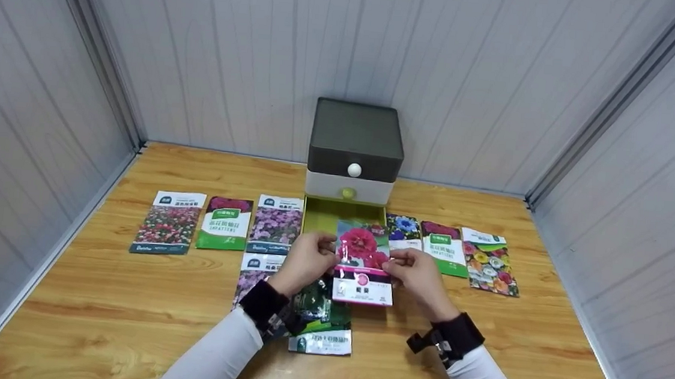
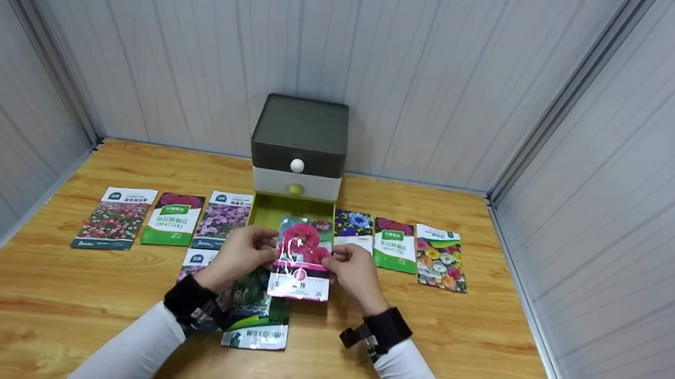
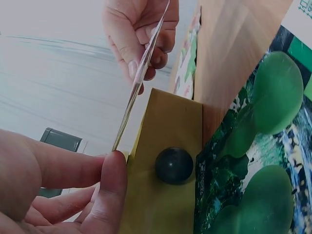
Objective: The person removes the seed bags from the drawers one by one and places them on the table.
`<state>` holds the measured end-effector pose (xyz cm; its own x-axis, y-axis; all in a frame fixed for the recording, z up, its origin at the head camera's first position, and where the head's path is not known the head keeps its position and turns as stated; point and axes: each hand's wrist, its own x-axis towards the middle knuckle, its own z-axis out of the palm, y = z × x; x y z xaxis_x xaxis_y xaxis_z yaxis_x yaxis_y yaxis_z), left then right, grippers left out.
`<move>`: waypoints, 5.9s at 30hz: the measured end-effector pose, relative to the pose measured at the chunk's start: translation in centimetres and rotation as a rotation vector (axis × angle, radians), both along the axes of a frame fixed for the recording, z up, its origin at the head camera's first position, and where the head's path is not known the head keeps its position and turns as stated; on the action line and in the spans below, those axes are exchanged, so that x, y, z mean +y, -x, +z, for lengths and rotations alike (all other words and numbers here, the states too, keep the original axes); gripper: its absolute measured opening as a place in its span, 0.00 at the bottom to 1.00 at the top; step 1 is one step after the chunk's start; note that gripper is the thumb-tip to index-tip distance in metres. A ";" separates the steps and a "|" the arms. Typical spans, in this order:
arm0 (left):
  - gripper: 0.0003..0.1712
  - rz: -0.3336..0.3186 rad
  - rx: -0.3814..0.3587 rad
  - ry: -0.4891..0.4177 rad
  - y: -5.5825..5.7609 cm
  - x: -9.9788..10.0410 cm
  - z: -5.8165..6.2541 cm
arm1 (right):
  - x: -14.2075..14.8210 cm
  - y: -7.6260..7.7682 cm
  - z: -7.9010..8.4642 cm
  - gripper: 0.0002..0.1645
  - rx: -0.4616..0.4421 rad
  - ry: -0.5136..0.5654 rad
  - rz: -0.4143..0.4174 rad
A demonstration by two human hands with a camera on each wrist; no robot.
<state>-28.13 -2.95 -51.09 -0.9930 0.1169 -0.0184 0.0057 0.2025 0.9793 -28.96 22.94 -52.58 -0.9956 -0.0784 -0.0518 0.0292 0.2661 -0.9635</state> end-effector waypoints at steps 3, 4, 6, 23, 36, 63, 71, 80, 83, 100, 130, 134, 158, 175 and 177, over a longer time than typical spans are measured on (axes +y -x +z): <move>0.30 -0.010 -0.004 -0.010 -0.2 0.1 -0.1 | 0.2 -0.2 0.0 0.18 -0.007 0.021 -0.003; 0.29 -0.009 -0.004 -0.014 -0.3 0.1 -0.1 | 0.3 -0.3 0.0 0.18 -0.008 0.025 -0.002; 0.29 -0.015 -0.002 -0.025 -0.5 0.1 -0.2 | 0.5 -0.4 0.0 0.17 -0.013 0.043 0.005; 0.25 -0.076 -0.007 -0.015 -1.9 -0.3 -0.8 | 2.2 -1.0 -0.2 0.12 -0.063 0.065 0.087; 0.20 -0.129 -0.056 -0.022 -2.6 -0.3 -0.9 | 3.7 -1.3 0.1 0.12 -0.156 0.037 0.181; 0.15 -0.200 -0.121 -0.036 -3.4 0.4 -1.5 | 5.3 -1.4 0.3 0.11 -0.293 -0.017 0.348; 0.15 -0.192 -0.116 0.016 -3.8 0.8 -1.9 | 5.8 -1.2 0.1 0.11 -0.300 -0.052 0.372; 0.17 -0.219 -0.105 0.004 -4.0 1.2 -2.5 | 6.1 -1.1 -0.1 0.10 -0.299 -0.095 0.372; 0.19 -0.225 -0.083 0.020 -4.1 1.4 -2.7 | 6.2 -1.0 -0.3 0.10 -0.304 -0.103 0.370; 0.24 -0.247 -0.040 0.233 -4.5 2.1 -3.2 | 6.6 -0.7 -0.8 0.09 -0.321 -0.128 0.372; 0.28 -0.279 0.013 0.342 -4.4 1.9 -3.7 | 6.7 -0.5 -1.6 0.07 -0.372 -0.123 0.348; 0.30 -0.278 0.009 0.326 -4.5 2.0 -3.7 | 6.6 -0.5 -1.6 0.07 -0.370 -0.139 0.337; 0.25 -0.199 0.080 0.233 -2.5 -1.2 -0.5 | 3.4 -1.8 -0.1 0.08 -0.088 -0.401 0.287; 0.16 0.047 0.450 0.418 3.2 -5.9 4.3 | -3.1 -2.2 0.6 0.13 0.271 -0.547 0.366; 0.18 0.058 0.493 0.437 3.8 -6.1 4.7 | -3.6 -2.3 0.6 0.13 0.329 -0.596 0.381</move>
<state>-31.92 -9.06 -46.34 -0.9018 0.1477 0.4062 0.4093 0.5938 0.6927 -26.69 19.30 -51.95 -0.8770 -0.4697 0.1010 -0.4309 0.6761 -0.5977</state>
